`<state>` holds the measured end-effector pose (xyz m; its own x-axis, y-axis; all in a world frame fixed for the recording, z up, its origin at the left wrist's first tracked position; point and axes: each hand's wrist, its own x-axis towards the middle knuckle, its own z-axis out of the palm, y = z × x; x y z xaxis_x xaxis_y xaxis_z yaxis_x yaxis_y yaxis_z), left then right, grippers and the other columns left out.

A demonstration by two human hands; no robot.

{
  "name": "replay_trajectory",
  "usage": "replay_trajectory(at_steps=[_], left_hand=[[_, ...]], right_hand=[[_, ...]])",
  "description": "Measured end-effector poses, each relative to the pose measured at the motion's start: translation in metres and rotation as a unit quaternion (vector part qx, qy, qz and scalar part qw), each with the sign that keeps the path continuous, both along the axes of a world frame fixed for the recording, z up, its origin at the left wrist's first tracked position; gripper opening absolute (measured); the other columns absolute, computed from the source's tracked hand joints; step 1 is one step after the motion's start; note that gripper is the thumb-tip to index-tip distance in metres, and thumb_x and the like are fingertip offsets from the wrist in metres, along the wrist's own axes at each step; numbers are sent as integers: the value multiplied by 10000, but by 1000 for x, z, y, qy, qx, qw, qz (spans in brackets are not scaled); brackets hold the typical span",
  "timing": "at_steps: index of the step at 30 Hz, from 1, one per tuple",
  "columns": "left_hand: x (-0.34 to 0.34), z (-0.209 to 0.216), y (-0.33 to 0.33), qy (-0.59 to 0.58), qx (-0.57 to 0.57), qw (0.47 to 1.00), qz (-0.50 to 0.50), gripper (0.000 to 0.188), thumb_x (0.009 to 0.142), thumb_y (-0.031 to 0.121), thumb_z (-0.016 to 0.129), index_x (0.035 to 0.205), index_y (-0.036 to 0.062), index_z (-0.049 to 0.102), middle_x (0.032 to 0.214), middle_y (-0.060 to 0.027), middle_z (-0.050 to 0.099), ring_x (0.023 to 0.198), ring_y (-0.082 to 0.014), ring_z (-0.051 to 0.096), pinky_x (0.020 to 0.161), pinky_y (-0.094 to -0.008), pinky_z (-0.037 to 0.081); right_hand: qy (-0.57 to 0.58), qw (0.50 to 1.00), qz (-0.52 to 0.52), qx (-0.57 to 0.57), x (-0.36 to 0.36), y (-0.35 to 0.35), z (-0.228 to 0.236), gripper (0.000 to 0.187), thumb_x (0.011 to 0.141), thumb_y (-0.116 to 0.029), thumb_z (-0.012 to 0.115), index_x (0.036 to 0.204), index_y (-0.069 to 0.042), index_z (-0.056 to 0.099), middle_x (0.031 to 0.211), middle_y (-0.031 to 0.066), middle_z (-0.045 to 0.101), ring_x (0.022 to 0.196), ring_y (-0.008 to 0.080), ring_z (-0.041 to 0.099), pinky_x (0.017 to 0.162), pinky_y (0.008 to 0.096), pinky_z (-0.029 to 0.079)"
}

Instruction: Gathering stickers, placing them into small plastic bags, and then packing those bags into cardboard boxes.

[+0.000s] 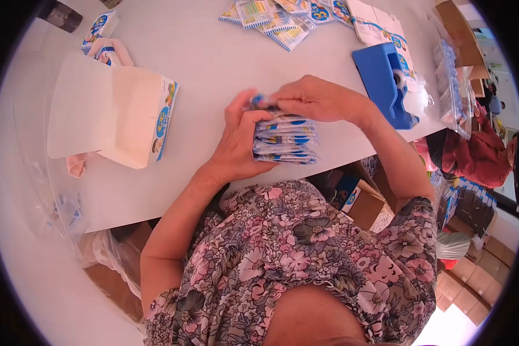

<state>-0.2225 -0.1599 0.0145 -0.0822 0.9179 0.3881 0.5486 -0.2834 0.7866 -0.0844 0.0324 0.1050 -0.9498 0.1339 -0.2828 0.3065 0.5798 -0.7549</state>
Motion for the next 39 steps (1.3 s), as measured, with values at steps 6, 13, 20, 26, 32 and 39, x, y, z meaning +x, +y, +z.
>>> replay_trajectory(at_steps=[6, 13, 20, 26, 32, 39], left_hand=[[1, -3, 6, -50, -13, 998, -36, 949, 540, 200, 919, 1300, 81, 364, 1411, -247, 387, 1318, -401, 387, 1081, -456, 367], [-19, 25, 5, -83, -137, 983, -86, 1349, 556, 288, 948, 1533, 63, 44, 1562, -193, 221, 1475, -339, 212, 1191, -475, 226], [11, 18, 26, -175, -23, 978, -107, 1441, 566, 362, 952, 1539, 35, -59, 1576, -191, 132, 1482, -335, 148, 1202, -442, 173], [34, -15, 29, -446, -90, 868, -198, 1425, 674, 269, 921, 1536, 113, -203, 1599, -146, 102, 1491, -252, 98, 1206, -410, 122], [23, 21, -15, -62, 84, 990, 90, 1362, 611, 419, 928, 1540, 21, 15, 1554, -216, 198, 1451, -384, 196, 1187, -476, 156], [-95, 39, -103, 87, 125, 874, 462, 1376, 517, 393, 943, 1510, -14, 83, 1516, -232, 204, 1428, -403, 184, 1146, -529, 184]], right_hand=[[-108, 963, 107, 220, 9, -68, 7, 869, 650, -319, 856, 1323, 23, 426, 1112, 191, 601, 1015, 351, 615, 858, 433, 498], [14, 959, -76, 273, 39, -83, -19, 902, 580, -206, 835, 1359, -3, 428, 1203, 191, 588, 1104, 353, 589, 923, 426, 498], [318, 927, -188, -68, 52, -74, -53, 1108, 665, -165, 886, 1526, -79, 194, 1409, 126, 502, 1294, 245, 504, 1089, 404, 418], [276, 738, -345, -510, 40, -93, -80, 933, 765, -280, 852, 1485, -65, 299, 1435, 131, 471, 1274, 233, 522, 1018, 416, 492], [229, 931, -283, -34, 42, -83, -35, 857, 638, -176, 873, 1372, -65, 444, 1262, 97, 632, 1117, 250, 645, 942, 357, 523], [58, 919, -116, 372, 54, -80, -11, 799, 571, -240, 791, 1297, -69, 505, 1013, 133, 633, 931, 338, 621, 782, 451, 513]])
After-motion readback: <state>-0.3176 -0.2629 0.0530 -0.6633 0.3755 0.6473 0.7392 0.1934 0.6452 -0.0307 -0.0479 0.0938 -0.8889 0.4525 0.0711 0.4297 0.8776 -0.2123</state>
